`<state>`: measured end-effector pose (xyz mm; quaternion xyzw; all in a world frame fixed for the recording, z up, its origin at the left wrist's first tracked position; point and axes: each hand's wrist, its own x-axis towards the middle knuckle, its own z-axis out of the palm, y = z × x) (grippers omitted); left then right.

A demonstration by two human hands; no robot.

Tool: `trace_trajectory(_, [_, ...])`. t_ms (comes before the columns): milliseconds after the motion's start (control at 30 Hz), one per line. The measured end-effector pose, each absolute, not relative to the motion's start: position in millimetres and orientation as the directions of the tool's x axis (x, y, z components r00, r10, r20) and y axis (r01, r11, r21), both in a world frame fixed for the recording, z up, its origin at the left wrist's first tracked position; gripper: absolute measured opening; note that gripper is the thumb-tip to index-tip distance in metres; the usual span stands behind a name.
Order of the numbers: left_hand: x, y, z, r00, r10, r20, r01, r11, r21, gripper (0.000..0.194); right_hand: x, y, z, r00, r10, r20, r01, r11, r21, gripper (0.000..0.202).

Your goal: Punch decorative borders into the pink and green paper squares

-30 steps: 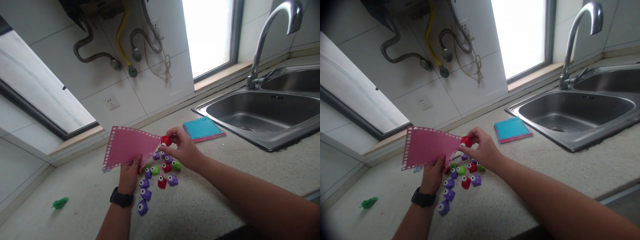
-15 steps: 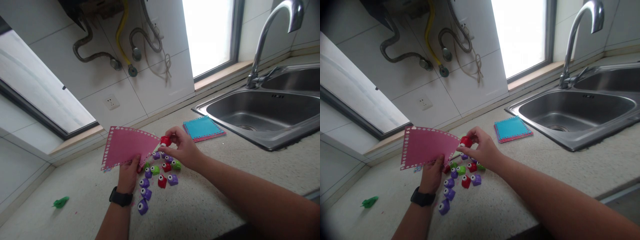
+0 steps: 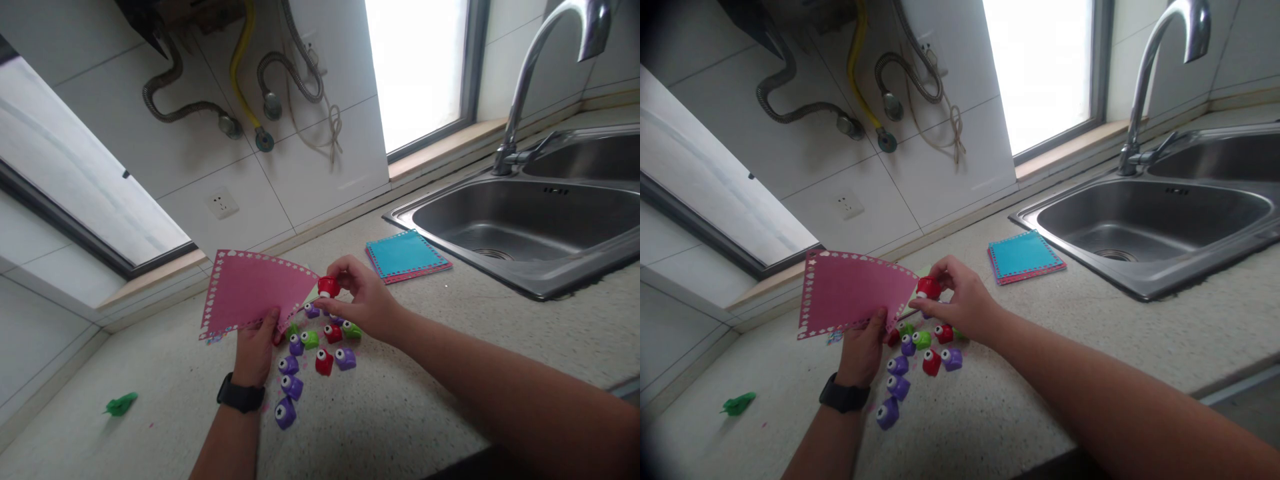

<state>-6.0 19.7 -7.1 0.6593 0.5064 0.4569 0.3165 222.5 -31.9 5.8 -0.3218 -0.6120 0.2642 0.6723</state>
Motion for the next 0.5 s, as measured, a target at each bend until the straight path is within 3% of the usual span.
trace_trajectory(300, [-6.8,19.7,-7.9,0.078,0.961,0.264,0.411,-0.273,0.870,0.050,222.1,-33.5,7.6,0.096,0.780,0.619,0.044,0.618,-0.785,0.040])
trace_trajectory(500, [-5.4,18.0,-5.1,0.117,0.952,0.283,0.385,-0.306,0.871,0.048,221.8,-30.9,9.3,0.062,0.877,0.476,-0.080,0.480,-0.874,0.038])
